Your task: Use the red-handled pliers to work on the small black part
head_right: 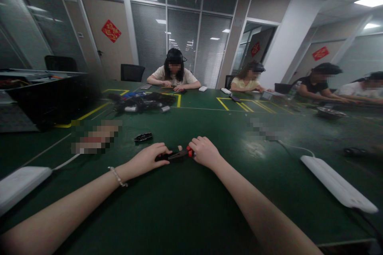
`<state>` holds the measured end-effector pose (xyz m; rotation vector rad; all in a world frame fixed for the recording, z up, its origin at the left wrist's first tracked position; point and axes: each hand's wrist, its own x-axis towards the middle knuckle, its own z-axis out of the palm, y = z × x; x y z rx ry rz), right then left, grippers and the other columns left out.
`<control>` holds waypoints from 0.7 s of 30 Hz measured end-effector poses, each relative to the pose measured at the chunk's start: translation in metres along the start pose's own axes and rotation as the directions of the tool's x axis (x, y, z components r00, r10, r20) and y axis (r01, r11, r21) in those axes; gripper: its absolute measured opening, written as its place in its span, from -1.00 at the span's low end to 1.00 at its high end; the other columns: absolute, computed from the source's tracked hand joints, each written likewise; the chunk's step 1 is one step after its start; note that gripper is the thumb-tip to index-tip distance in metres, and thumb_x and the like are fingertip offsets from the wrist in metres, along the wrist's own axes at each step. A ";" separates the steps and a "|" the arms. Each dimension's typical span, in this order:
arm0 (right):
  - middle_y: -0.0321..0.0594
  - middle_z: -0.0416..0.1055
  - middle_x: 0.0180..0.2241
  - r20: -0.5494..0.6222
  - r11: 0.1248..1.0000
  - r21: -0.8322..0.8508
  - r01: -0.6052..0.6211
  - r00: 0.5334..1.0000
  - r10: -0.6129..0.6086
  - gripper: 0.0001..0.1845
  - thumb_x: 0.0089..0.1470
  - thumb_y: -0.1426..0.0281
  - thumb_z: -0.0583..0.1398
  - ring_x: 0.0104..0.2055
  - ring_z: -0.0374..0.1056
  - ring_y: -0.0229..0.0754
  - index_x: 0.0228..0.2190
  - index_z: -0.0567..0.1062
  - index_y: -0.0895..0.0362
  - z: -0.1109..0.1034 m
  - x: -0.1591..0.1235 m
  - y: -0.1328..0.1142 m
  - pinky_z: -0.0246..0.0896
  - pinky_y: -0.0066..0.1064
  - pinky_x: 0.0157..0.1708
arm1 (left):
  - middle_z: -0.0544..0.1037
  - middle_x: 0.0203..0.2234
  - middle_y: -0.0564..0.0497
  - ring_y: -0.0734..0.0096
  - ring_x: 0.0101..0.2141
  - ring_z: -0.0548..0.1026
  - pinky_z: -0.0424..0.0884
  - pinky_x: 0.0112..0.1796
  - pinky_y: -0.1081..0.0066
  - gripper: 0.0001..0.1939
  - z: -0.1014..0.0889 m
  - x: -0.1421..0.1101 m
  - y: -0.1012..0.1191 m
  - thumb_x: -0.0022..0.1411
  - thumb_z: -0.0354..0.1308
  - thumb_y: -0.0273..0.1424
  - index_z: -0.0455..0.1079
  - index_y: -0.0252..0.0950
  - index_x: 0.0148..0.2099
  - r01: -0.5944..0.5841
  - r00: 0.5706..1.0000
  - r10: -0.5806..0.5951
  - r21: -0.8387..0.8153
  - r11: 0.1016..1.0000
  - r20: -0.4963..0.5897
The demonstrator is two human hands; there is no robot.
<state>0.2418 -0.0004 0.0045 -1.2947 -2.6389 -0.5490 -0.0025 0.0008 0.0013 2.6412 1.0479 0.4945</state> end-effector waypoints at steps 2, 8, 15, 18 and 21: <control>-0.17 0.31 -0.34 0.000 1.000 0.003 0.003 1.000 -0.003 -0.78 -0.16 0.50 0.14 -0.33 0.18 -0.21 -0.34 0.38 0.19 0.000 0.001 -0.001 0.03 -0.41 -0.32 | 0.34 -0.30 0.05 0.36 -0.27 0.34 0.27 -0.31 0.43 -0.78 0.000 0.000 0.001 0.11 0.10 -0.28 0.28 -0.22 -0.18 0.004 1.000 -0.004 0.002 1.000 0.004; -0.13 0.30 -0.31 0.000 1.000 -0.008 0.000 1.000 0.000 -0.76 -0.17 0.48 0.15 -0.30 0.19 -0.19 -0.34 0.39 0.19 0.005 0.001 0.002 0.04 -0.39 -0.31 | 0.33 -0.29 0.05 0.35 -0.26 0.34 0.27 -0.31 0.44 -0.79 -0.001 0.000 0.001 0.12 0.10 -0.30 0.27 -0.21 -0.18 -0.015 1.000 0.015 0.010 1.000 -0.006; -0.15 0.32 -0.34 -0.013 1.000 -0.022 0.008 1.000 -0.008 -0.75 -0.19 0.49 0.16 -0.31 0.19 -0.17 -0.34 0.39 0.19 0.004 0.000 0.005 0.05 -0.37 -0.30 | 0.33 -0.29 0.06 0.36 -0.27 0.34 0.27 -0.31 0.44 -0.80 0.000 0.000 0.000 0.12 0.10 -0.29 0.27 -0.21 -0.19 -0.011 1.000 0.011 0.006 1.000 -0.010; -0.15 0.33 -0.33 -0.015 0.999 -0.031 0.012 1.000 -0.012 -0.73 -0.20 0.49 0.16 -0.31 0.18 -0.17 -0.33 0.38 0.19 0.004 0.000 0.005 0.05 -0.37 -0.30 | 0.34 -0.29 0.06 0.36 -0.27 0.35 0.27 -0.31 0.44 -0.79 -0.001 0.000 0.000 0.12 0.11 -0.29 0.28 -0.21 -0.18 -0.014 1.000 0.014 0.004 1.000 -0.010; -0.15 0.33 -0.33 -0.013 1.000 -0.026 0.007 1.000 -0.008 -0.73 -0.19 0.48 0.16 -0.31 0.19 -0.17 -0.32 0.38 0.19 0.004 0.000 0.004 0.05 -0.37 -0.30 | 0.34 -0.30 0.07 0.36 -0.27 0.35 0.27 -0.31 0.43 -0.79 -0.001 0.000 0.001 0.12 0.11 -0.29 0.28 -0.21 -0.18 -0.013 1.000 0.013 0.002 1.000 -0.009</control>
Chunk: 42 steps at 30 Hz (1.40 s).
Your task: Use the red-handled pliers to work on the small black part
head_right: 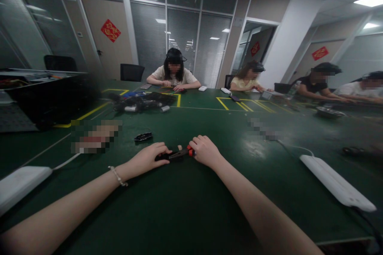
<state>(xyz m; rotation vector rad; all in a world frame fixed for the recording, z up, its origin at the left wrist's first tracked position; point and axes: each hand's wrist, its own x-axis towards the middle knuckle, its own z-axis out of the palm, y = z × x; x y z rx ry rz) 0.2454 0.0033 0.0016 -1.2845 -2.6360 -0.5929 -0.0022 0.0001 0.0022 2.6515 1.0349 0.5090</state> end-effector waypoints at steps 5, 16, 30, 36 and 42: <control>-0.14 0.33 -0.32 0.012 1.000 0.017 -0.005 1.000 0.004 -0.74 -0.17 0.49 0.15 -0.29 0.20 -0.16 -0.31 0.38 0.19 -0.001 0.001 -0.002 0.05 -0.37 -0.28 | 0.34 -0.29 0.05 0.35 -0.27 0.35 0.27 -0.32 0.43 -0.79 0.001 0.000 0.000 0.11 0.11 -0.29 0.28 -0.22 -0.18 0.007 1.000 -0.007 -0.002 1.000 0.007; -0.16 0.33 -0.35 0.011 1.000 0.005 -0.005 1.000 0.005 -0.78 -0.17 0.49 0.14 -0.31 0.18 -0.17 -0.35 0.38 0.19 -0.003 0.001 -0.003 0.03 -0.39 -0.31 | 0.33 -0.30 0.04 0.34 -0.26 0.34 0.27 -0.30 0.42 -0.78 0.001 0.000 0.000 0.12 0.11 -0.29 0.28 -0.23 -0.18 0.000 1.000 0.000 0.009 1.000 -0.002; -0.15 0.33 -0.34 0.029 1.000 0.020 -0.011 1.000 0.011 -0.78 -0.17 0.50 0.13 -0.32 0.18 -0.19 -0.35 0.38 0.19 -0.003 0.002 -0.005 0.02 -0.40 -0.31 | 0.33 -0.29 0.06 0.36 -0.26 0.34 0.27 -0.30 0.43 -0.78 -0.001 0.000 0.001 0.12 0.09 -0.28 0.28 -0.21 -0.17 0.010 1.000 -0.010 0.000 1.000 0.021; -0.15 0.33 -0.33 0.029 1.000 0.026 -0.004 1.000 0.003 -0.77 -0.17 0.49 0.14 -0.31 0.19 -0.18 -0.34 0.38 0.19 -0.001 0.001 -0.004 0.03 -0.40 -0.31 | 0.33 -0.29 0.05 0.36 -0.25 0.34 0.27 -0.29 0.43 -0.78 -0.001 0.000 0.001 0.13 0.09 -0.28 0.28 -0.22 -0.17 0.019 1.000 -0.019 0.005 1.000 0.024; -0.17 0.33 -0.33 0.016 1.000 0.027 -0.005 1.000 0.004 -0.75 -0.17 0.48 0.15 -0.31 0.19 -0.20 -0.32 0.37 0.19 -0.002 -0.001 -0.003 0.04 -0.40 -0.30 | 0.34 -0.29 0.04 0.35 -0.26 0.34 0.27 -0.29 0.41 -0.78 -0.002 0.000 0.002 0.14 0.08 -0.28 0.28 -0.22 -0.16 0.014 1.000 -0.014 0.000 1.000 0.023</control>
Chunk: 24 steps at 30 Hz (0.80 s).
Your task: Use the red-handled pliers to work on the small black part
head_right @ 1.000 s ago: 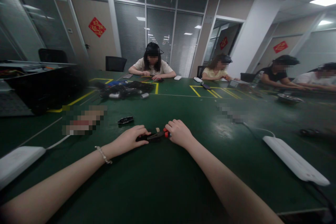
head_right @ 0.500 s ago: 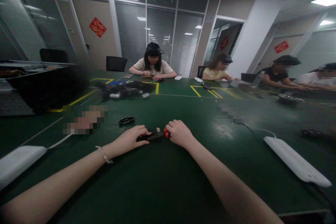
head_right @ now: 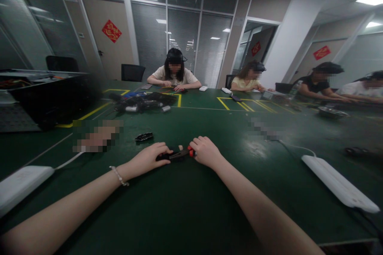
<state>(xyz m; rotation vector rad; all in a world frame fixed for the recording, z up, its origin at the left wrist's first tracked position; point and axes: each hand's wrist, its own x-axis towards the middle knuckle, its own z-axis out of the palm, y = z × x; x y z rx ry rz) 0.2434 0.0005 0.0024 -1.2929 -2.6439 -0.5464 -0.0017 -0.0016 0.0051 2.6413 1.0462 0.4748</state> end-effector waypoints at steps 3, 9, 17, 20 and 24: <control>-0.17 0.33 -0.34 0.016 1.000 -0.011 -0.006 1.000 0.006 -0.75 -0.19 0.48 0.16 -0.31 0.19 -0.19 -0.33 0.37 0.18 0.000 0.000 0.001 0.04 -0.40 -0.30 | 0.34 -0.29 0.04 0.34 -0.25 0.34 0.27 -0.28 0.41 -0.78 0.001 0.000 -0.001 0.13 0.09 -0.28 0.28 -0.22 -0.16 -0.006 1.000 0.006 0.005 1.000 -0.005; -0.16 0.33 -0.34 0.019 1.000 -0.021 -0.003 1.000 0.004 -0.76 -0.18 0.47 0.15 -0.31 0.19 -0.19 -0.34 0.37 0.18 0.001 0.001 0.000 0.03 -0.39 -0.31 | 0.34 -0.29 0.04 0.33 -0.24 0.35 0.27 -0.28 0.42 -0.77 0.003 0.001 -0.002 0.12 0.10 -0.28 0.28 -0.22 -0.16 0.001 1.000 0.000 0.014 1.000 -0.006; -0.16 0.33 -0.33 0.001 1.000 -0.006 0.001 1.000 -0.001 -0.76 -0.17 0.48 0.15 -0.31 0.19 -0.19 -0.33 0.37 0.19 0.001 0.001 -0.001 0.03 -0.40 -0.30 | 0.34 -0.29 0.05 0.35 -0.26 0.35 0.27 -0.30 0.42 -0.78 0.002 0.000 -0.002 0.12 0.10 -0.29 0.28 -0.22 -0.18 0.002 1.000 -0.002 0.003 1.000 -0.014; -0.16 0.33 -0.33 0.004 1.000 -0.002 -0.003 1.000 0.003 -0.76 -0.17 0.49 0.15 -0.31 0.19 -0.18 -0.34 0.37 0.18 0.001 0.000 0.000 0.04 -0.39 -0.30 | 0.34 -0.28 0.04 0.34 -0.26 0.35 0.27 -0.30 0.42 -0.78 0.002 0.000 -0.002 0.12 0.09 -0.28 0.28 -0.22 -0.17 0.010 1.000 -0.010 0.000 1.000 -0.002; -0.16 0.33 -0.33 0.009 1.000 0.009 -0.005 1.000 0.005 -0.77 -0.17 0.49 0.13 -0.31 0.19 -0.18 -0.33 0.37 0.19 0.001 0.000 0.002 0.04 -0.40 -0.31 | 0.34 -0.28 0.04 0.34 -0.25 0.35 0.28 -0.30 0.42 -0.78 0.001 0.000 -0.001 0.13 0.09 -0.28 0.28 -0.22 -0.17 0.006 1.000 -0.006 0.000 1.000 -0.003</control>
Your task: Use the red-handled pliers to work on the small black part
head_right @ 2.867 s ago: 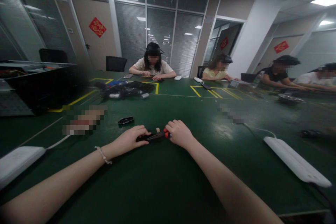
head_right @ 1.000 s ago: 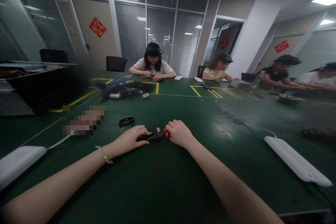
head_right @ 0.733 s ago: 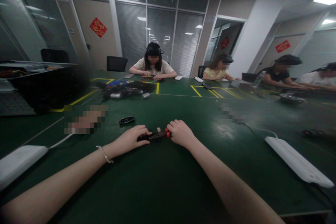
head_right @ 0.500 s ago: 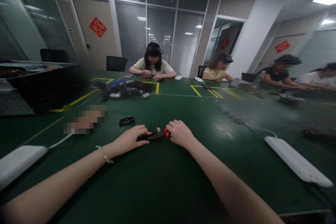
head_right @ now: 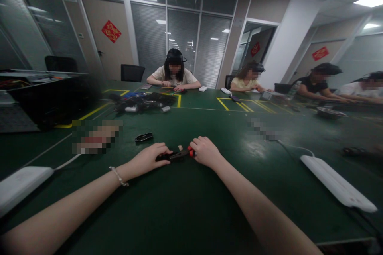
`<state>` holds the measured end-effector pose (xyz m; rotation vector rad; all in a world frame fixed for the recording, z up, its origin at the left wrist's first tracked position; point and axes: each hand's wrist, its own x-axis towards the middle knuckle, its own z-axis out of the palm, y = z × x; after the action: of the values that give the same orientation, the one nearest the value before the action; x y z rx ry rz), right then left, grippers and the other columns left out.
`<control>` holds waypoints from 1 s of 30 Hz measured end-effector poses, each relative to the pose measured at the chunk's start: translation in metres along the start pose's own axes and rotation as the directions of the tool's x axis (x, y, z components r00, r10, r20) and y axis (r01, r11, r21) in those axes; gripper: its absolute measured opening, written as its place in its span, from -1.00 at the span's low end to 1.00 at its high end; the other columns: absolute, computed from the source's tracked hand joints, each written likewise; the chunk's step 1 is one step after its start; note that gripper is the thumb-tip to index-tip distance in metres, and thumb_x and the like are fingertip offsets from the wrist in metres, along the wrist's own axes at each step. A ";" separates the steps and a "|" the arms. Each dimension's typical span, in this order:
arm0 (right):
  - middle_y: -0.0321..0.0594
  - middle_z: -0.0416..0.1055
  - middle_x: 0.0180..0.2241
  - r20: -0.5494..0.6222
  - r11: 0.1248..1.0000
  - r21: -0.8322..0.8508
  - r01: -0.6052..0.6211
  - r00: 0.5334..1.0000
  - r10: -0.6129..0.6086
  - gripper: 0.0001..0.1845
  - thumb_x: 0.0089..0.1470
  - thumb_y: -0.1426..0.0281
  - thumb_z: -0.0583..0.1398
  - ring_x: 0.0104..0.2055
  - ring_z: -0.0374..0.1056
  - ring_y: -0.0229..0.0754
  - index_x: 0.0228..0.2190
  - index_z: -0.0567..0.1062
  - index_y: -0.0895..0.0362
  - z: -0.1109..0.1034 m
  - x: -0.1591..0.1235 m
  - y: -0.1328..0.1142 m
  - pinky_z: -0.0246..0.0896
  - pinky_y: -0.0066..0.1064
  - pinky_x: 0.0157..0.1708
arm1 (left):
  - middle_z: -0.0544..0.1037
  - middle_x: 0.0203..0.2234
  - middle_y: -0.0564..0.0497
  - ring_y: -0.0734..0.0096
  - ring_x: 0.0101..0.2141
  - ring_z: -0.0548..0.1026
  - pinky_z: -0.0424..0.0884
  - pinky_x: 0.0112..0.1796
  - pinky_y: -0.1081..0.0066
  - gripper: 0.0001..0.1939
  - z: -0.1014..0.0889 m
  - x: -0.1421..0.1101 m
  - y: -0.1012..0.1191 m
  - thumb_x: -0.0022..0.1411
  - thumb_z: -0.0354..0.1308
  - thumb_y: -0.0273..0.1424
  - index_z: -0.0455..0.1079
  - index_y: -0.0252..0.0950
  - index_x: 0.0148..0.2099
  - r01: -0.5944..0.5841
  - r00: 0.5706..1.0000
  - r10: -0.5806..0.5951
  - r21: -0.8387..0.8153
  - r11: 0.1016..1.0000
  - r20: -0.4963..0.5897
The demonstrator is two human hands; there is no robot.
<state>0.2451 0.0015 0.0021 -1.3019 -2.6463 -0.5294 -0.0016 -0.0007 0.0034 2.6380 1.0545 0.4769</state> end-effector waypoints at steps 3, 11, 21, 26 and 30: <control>-0.15 0.33 -0.34 0.001 1.000 0.005 -0.001 1.000 0.001 -0.78 -0.16 0.49 0.13 -0.32 0.19 -0.18 -0.34 0.37 0.19 0.000 0.000 0.000 0.03 -0.40 -0.31 | 0.34 -0.28 0.05 0.34 -0.26 0.35 0.28 -0.31 0.42 -0.78 0.000 0.000 0.000 0.13 0.09 -0.27 0.28 -0.22 -0.17 -0.004 1.000 0.004 -0.003 1.000 -0.005; -0.16 0.32 -0.35 0.009 1.000 -0.006 0.016 1.000 -0.016 -0.78 -0.17 0.47 0.13 -0.33 0.17 -0.18 -0.35 0.37 0.19 0.001 0.002 -0.003 0.02 -0.40 -0.33 | 0.34 -0.28 0.05 0.34 -0.25 0.34 0.27 -0.29 0.42 -0.79 0.001 0.000 0.000 0.12 0.11 -0.30 0.28 -0.21 -0.17 -0.006 1.000 0.006 0.006 1.000 -0.012; -0.16 0.32 -0.34 0.014 1.000 -0.002 0.008 1.000 -0.008 -0.76 -0.18 0.49 0.14 -0.32 0.17 -0.19 -0.34 0.37 0.19 -0.001 0.001 -0.002 0.02 -0.40 -0.31 | 0.34 -0.30 0.06 0.35 -0.27 0.34 0.27 -0.30 0.43 -0.79 0.001 0.001 -0.001 0.11 0.12 -0.32 0.28 -0.21 -0.18 -0.013 1.000 0.013 0.001 1.000 -0.012; -0.16 0.32 -0.34 0.003 1.000 0.002 0.008 1.000 -0.008 -0.76 -0.18 0.49 0.14 -0.32 0.17 -0.18 -0.34 0.38 0.20 0.000 0.001 -0.001 0.02 -0.40 -0.31 | 0.34 -0.30 0.07 0.36 -0.27 0.34 0.27 -0.30 0.42 -0.79 0.001 0.001 -0.001 0.10 0.13 -0.32 0.28 -0.21 -0.18 -0.008 1.000 0.008 -0.005 1.000 -0.013; -0.17 0.32 -0.34 0.000 1.000 -0.002 0.007 1.000 -0.007 -0.76 -0.17 0.48 0.15 -0.33 0.17 -0.19 -0.34 0.38 0.20 0.001 0.001 -0.001 0.03 -0.40 -0.32 | 0.34 -0.30 0.07 0.35 -0.27 0.34 0.28 -0.31 0.42 -0.79 0.000 0.000 0.001 0.11 0.12 -0.31 0.28 -0.20 -0.18 0.004 1.000 -0.004 -0.008 1.000 -0.013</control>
<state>0.2440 0.0020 0.0013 -1.2931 -2.6520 -0.5326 -0.0008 -0.0011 0.0040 2.6287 1.0596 0.4973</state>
